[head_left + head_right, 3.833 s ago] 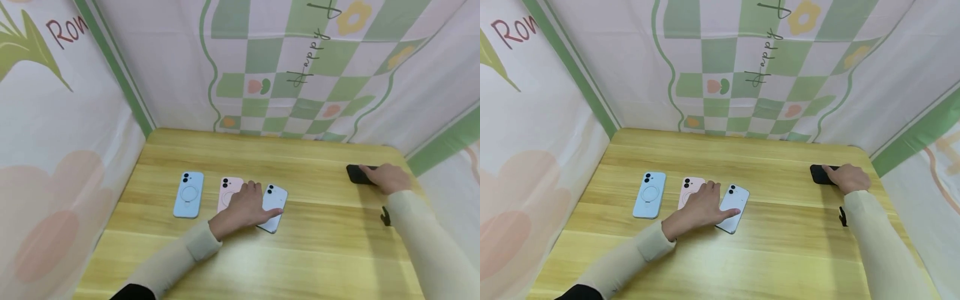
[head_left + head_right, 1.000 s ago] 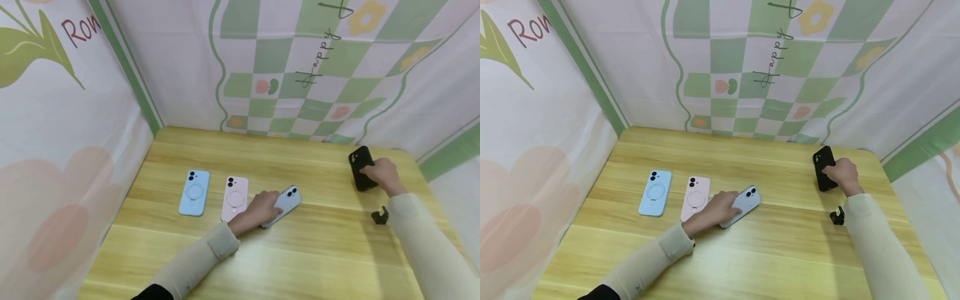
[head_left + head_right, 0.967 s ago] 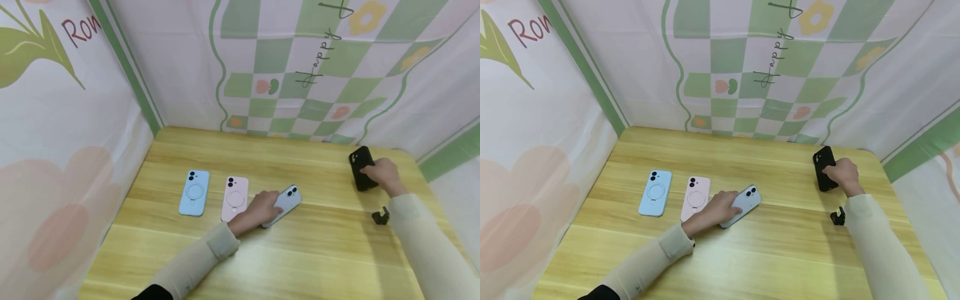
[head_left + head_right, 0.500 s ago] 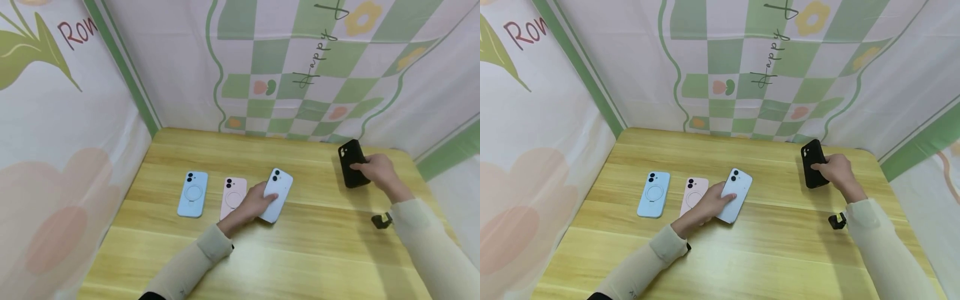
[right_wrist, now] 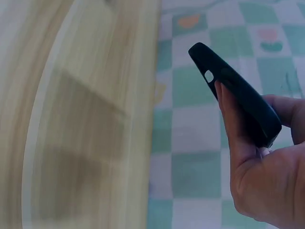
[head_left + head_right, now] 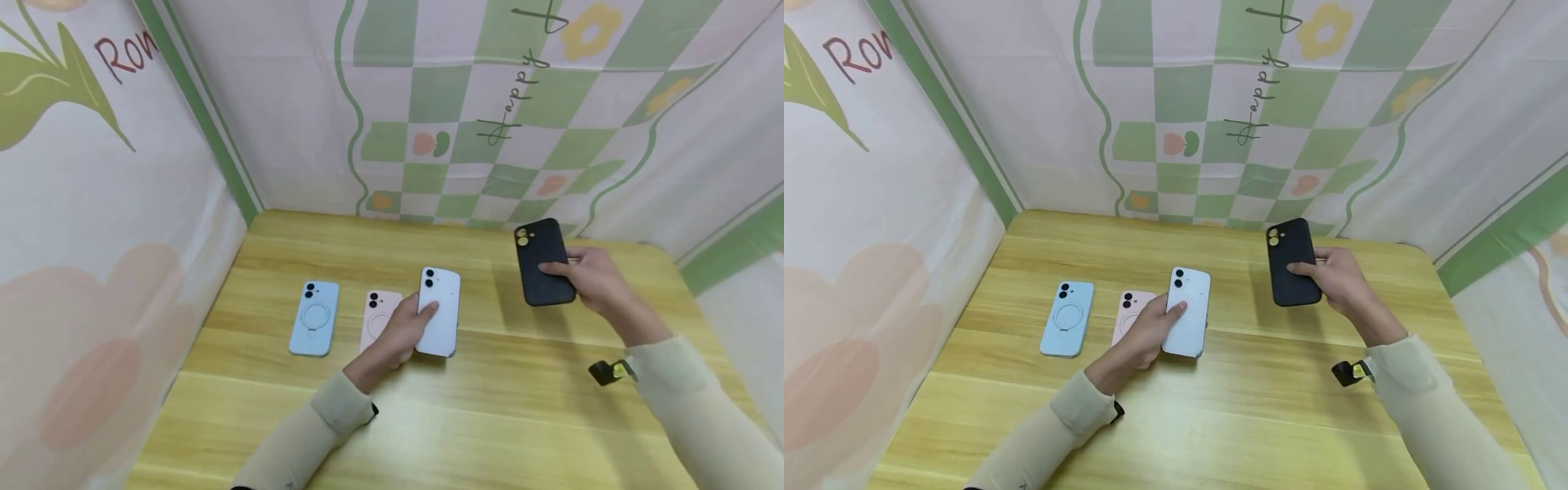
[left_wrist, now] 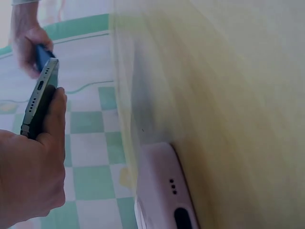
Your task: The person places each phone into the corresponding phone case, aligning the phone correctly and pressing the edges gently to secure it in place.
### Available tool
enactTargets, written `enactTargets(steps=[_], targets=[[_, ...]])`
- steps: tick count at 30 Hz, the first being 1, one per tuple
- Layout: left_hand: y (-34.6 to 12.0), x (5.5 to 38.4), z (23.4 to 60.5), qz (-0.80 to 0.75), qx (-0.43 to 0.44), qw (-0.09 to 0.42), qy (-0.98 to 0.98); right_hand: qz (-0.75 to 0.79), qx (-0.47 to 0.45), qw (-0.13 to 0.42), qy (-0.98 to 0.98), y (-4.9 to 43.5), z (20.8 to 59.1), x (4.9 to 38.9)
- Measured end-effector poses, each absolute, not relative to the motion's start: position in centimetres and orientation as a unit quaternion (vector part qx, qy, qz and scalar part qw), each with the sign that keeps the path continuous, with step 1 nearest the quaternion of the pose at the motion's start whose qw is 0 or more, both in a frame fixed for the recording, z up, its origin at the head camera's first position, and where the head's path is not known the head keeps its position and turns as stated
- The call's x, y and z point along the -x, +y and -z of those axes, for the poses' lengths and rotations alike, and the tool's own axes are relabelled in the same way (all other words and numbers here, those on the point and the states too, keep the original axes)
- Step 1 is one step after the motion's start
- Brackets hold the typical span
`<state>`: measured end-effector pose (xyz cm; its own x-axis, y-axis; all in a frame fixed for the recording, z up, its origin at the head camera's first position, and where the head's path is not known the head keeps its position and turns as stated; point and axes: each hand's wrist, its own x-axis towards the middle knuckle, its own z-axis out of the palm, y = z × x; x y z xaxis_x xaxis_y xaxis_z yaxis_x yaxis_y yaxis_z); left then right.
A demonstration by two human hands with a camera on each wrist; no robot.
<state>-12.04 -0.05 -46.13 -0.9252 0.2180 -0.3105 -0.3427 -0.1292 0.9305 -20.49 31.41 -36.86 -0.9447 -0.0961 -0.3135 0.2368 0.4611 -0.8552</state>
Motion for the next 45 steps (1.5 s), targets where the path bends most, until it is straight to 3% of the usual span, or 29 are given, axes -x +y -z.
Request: enactTargets(steps=[8,22,45], targets=[[-0.2,11.8,45.9,-0.803,0.046,0.212,0.555,0.640,-0.033,0.205,0.740,27.6,35.9,18.7],[-0.7,11.5,45.5,-0.811,0.048,0.219,0.541,0.642,0.030,0.201,0.739,22.9,36.7,16.7],[0.1,11.5,44.9,-0.872,0.009,0.208,0.443,0.679,0.034,0.220,0.700,18.1,38.9,14.4]])
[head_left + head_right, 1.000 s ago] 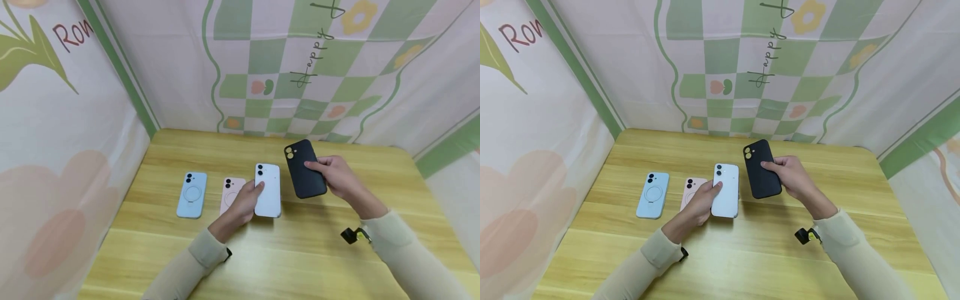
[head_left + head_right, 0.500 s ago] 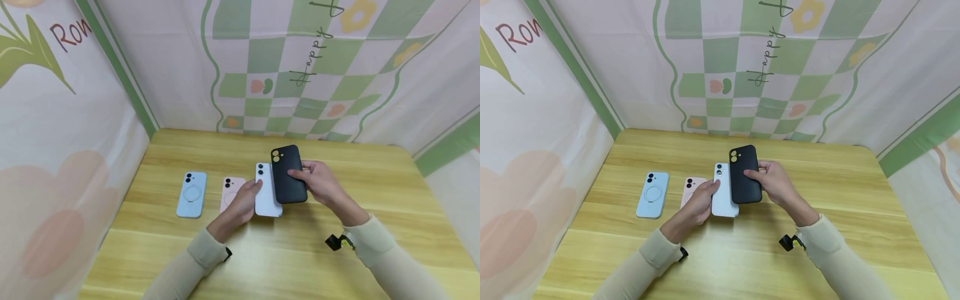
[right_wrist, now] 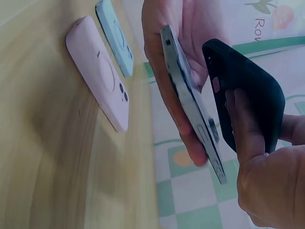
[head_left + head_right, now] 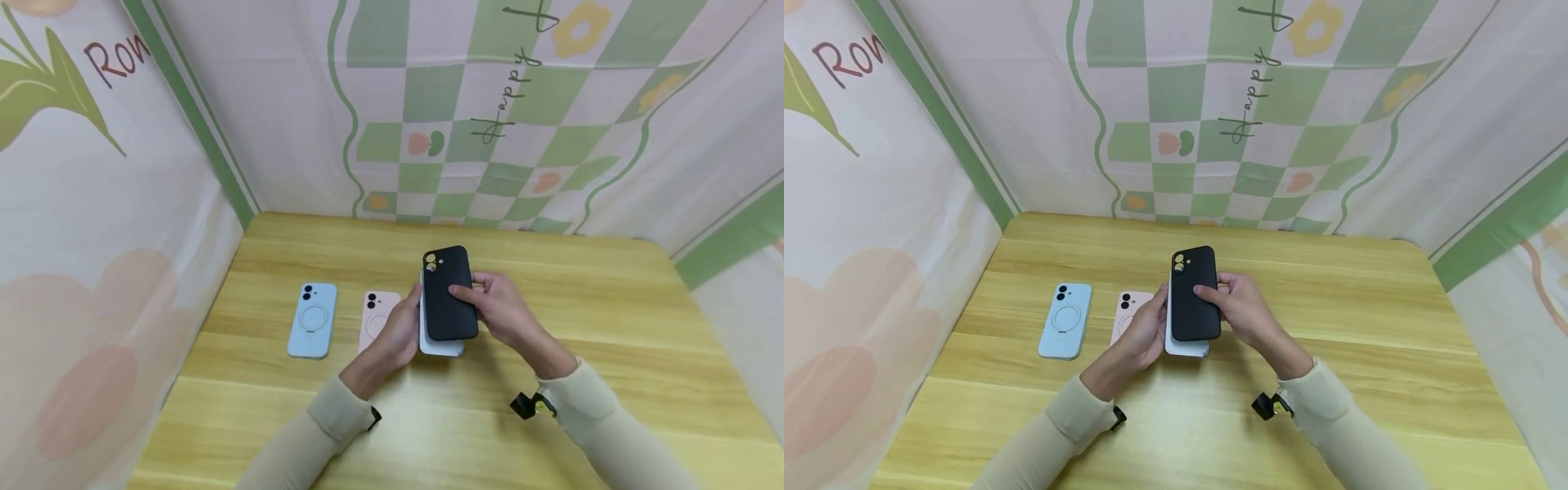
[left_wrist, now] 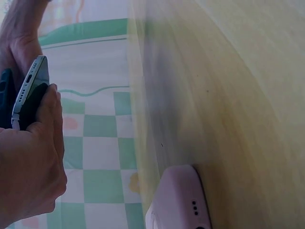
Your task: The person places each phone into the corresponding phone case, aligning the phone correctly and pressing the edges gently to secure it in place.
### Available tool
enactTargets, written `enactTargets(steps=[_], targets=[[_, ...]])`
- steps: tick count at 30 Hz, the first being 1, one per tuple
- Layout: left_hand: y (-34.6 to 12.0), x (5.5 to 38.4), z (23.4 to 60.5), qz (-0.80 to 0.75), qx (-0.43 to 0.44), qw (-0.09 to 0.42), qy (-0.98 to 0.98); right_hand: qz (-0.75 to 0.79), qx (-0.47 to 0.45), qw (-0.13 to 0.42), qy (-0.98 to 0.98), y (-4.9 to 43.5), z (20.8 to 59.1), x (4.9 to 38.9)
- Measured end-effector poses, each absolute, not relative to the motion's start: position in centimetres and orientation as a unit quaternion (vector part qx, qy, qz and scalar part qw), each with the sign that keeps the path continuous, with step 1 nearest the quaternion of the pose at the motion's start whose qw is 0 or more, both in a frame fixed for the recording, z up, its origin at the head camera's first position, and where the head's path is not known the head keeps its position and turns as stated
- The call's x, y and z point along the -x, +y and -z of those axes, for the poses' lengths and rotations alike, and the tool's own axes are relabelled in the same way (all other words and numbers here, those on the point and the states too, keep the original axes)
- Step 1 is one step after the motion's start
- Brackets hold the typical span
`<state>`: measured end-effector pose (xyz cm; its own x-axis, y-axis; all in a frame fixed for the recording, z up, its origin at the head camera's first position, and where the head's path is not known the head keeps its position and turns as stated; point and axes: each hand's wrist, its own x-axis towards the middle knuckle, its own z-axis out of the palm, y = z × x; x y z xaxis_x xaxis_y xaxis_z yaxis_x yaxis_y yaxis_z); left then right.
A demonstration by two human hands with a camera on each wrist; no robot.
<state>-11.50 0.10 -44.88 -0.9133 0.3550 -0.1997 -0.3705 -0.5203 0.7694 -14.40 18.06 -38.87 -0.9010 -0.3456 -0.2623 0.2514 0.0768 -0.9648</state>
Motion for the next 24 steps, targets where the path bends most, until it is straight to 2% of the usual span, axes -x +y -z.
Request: enactTargets(steps=[15,19,24], targets=[[-0.3,11.5,45.1,-0.864,0.022,0.216,0.455,0.651,0.025,0.222,0.725,16.8,40.3,13.5],[-0.4,11.6,45.2,-0.854,0.035,0.209,0.474,0.619,0.021,0.195,0.761,17.3,40.0,13.5],[-0.5,11.6,45.3,-0.853,0.035,0.207,0.478,0.571,0.039,0.130,0.810,18.3,39.3,13.9]])
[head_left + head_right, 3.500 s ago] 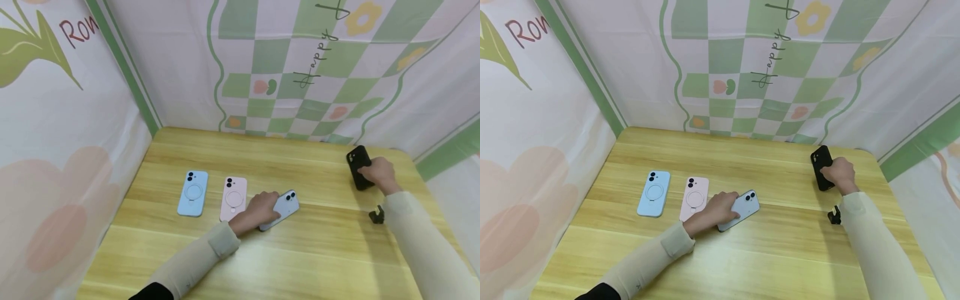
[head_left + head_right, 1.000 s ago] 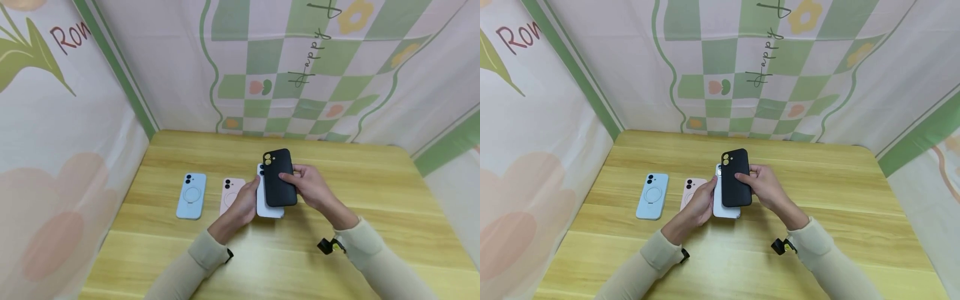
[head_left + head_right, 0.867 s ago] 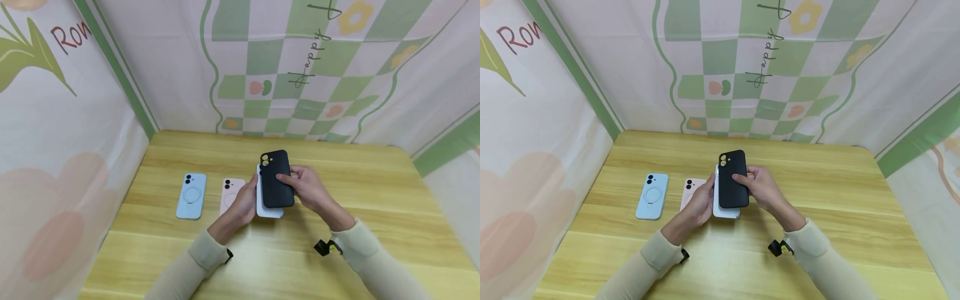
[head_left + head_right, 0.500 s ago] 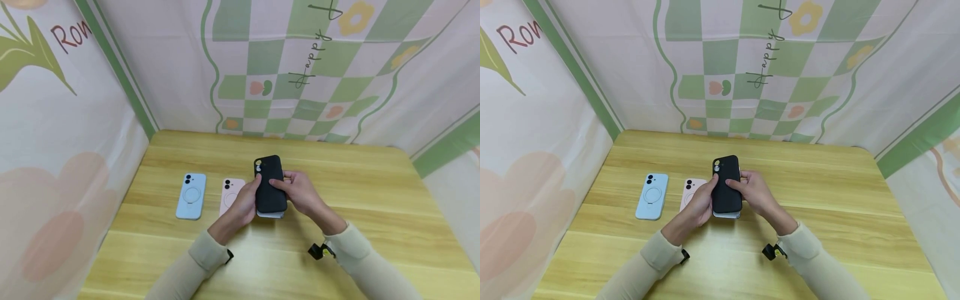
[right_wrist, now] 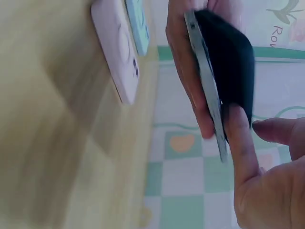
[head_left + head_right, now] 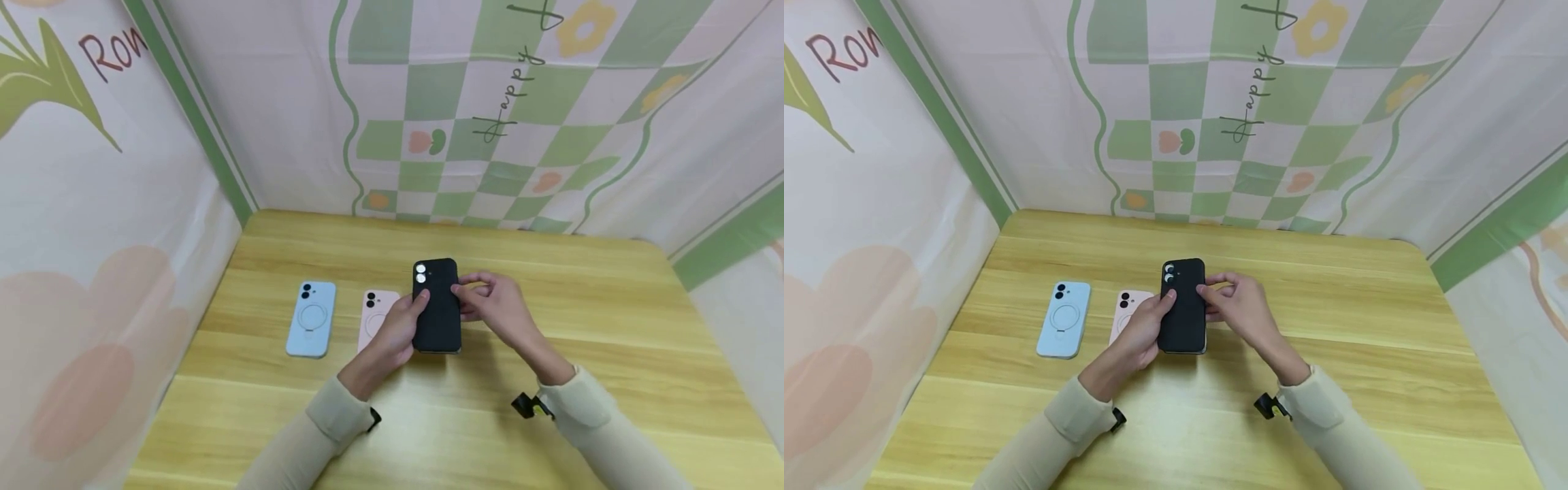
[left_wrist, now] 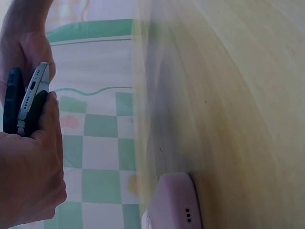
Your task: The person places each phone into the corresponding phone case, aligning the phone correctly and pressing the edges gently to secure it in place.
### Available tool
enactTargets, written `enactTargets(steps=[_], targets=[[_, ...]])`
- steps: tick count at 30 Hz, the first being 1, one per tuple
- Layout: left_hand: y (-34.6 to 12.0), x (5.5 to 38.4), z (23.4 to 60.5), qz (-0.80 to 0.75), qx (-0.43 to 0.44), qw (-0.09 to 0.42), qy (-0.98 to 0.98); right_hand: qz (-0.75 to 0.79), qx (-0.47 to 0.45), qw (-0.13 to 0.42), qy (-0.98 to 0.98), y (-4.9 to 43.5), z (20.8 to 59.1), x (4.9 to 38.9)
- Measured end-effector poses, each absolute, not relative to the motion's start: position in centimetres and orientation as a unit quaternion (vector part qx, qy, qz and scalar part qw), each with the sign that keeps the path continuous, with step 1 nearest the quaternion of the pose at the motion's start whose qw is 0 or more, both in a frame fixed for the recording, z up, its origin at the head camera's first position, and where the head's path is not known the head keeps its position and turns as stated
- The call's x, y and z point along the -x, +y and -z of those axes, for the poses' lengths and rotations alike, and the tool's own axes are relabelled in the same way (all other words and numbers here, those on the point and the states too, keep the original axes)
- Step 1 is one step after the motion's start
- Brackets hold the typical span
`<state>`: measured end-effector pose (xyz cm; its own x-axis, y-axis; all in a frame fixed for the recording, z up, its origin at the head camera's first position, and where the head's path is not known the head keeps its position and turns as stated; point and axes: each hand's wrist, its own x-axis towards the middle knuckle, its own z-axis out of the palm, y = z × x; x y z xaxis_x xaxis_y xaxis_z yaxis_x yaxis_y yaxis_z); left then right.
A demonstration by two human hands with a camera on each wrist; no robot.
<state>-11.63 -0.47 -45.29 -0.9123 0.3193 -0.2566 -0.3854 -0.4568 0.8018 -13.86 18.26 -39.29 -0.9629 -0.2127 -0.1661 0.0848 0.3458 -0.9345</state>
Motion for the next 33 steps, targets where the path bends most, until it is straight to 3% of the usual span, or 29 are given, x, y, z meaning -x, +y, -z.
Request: enactTargets(steps=[7,14,19,27,33], targets=[[-0.4,11.5,45.3,-0.851,0.044,0.195,0.485,0.474,0.103,0.046,0.873,19.1,38.1,15.0],[-0.6,11.2,45.2,-0.836,0.037,0.220,0.502,0.357,0.147,0.012,0.922,18.9,37.4,16.8],[-0.6,11.0,45.1,-0.819,0.019,0.244,0.519,0.354,0.178,0.042,0.917,18.3,37.1,17.8],[-0.5,10.7,45.0,-0.810,-0.006,0.260,0.526,0.386,0.185,0.154,0.891,17.9,37.2,18.8],[-0.5,10.6,44.9,-0.806,-0.009,0.267,0.529,0.429,0.176,0.179,0.868,17.8,37.3,18.9]])
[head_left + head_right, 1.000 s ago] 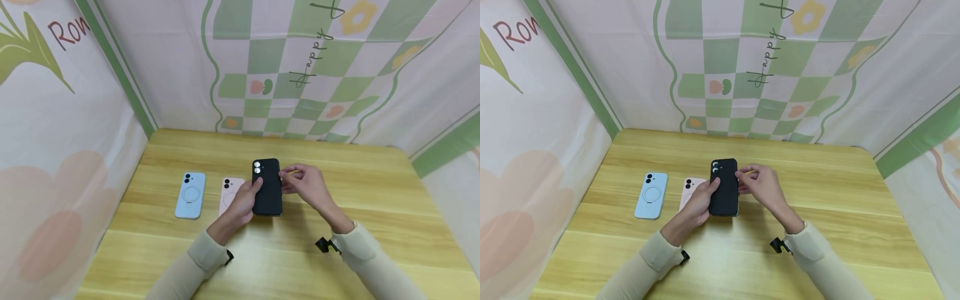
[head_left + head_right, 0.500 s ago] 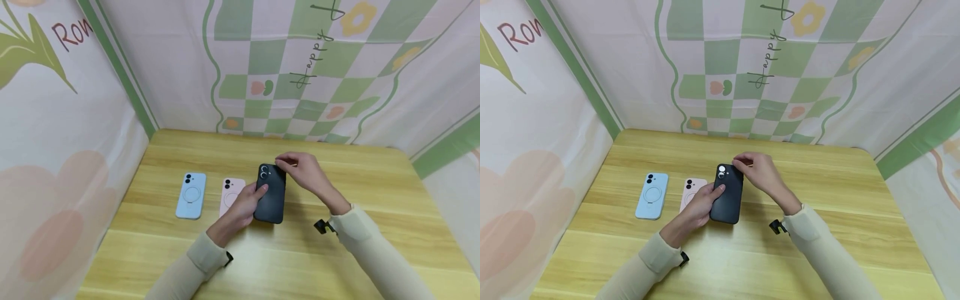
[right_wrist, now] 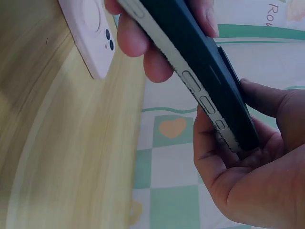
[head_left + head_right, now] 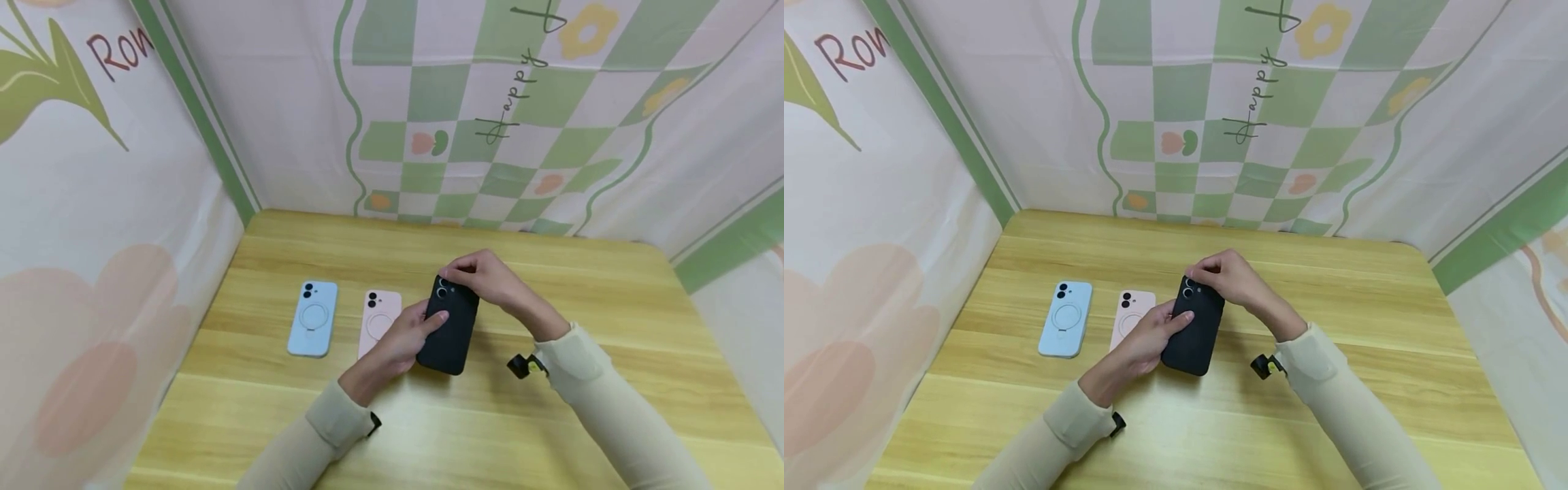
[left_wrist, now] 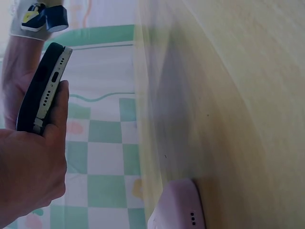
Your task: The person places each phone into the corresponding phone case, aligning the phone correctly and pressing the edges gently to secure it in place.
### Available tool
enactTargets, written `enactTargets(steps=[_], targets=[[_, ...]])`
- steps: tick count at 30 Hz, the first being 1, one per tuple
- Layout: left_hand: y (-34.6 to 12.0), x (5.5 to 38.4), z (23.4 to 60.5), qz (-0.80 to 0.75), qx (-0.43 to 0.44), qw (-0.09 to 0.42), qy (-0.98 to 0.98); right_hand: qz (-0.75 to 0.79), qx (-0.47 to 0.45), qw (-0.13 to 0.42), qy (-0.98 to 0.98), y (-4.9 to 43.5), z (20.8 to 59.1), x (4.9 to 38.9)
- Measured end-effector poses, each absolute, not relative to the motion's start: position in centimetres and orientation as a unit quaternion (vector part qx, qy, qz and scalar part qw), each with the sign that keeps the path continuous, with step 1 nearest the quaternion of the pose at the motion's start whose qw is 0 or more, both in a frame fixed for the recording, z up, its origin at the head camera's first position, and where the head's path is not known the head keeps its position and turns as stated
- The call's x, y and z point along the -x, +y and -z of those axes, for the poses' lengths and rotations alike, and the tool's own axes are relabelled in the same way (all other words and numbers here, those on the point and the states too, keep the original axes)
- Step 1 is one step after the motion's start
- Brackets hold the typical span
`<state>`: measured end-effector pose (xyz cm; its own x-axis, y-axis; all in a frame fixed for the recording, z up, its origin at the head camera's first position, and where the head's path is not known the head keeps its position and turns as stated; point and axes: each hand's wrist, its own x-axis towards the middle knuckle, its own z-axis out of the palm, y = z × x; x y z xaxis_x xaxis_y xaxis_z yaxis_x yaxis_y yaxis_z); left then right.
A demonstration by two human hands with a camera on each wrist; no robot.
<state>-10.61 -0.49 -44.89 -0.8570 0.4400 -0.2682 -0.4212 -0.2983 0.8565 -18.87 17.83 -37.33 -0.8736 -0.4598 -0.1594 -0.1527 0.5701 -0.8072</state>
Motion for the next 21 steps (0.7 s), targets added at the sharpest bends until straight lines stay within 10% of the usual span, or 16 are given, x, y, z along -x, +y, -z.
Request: enactTargets(steps=[21], targets=[[-0.8,10.4,44.6,-0.806,0.000,0.245,0.538,0.482,0.118,0.195,0.846,19.1,38.0,18.5]])
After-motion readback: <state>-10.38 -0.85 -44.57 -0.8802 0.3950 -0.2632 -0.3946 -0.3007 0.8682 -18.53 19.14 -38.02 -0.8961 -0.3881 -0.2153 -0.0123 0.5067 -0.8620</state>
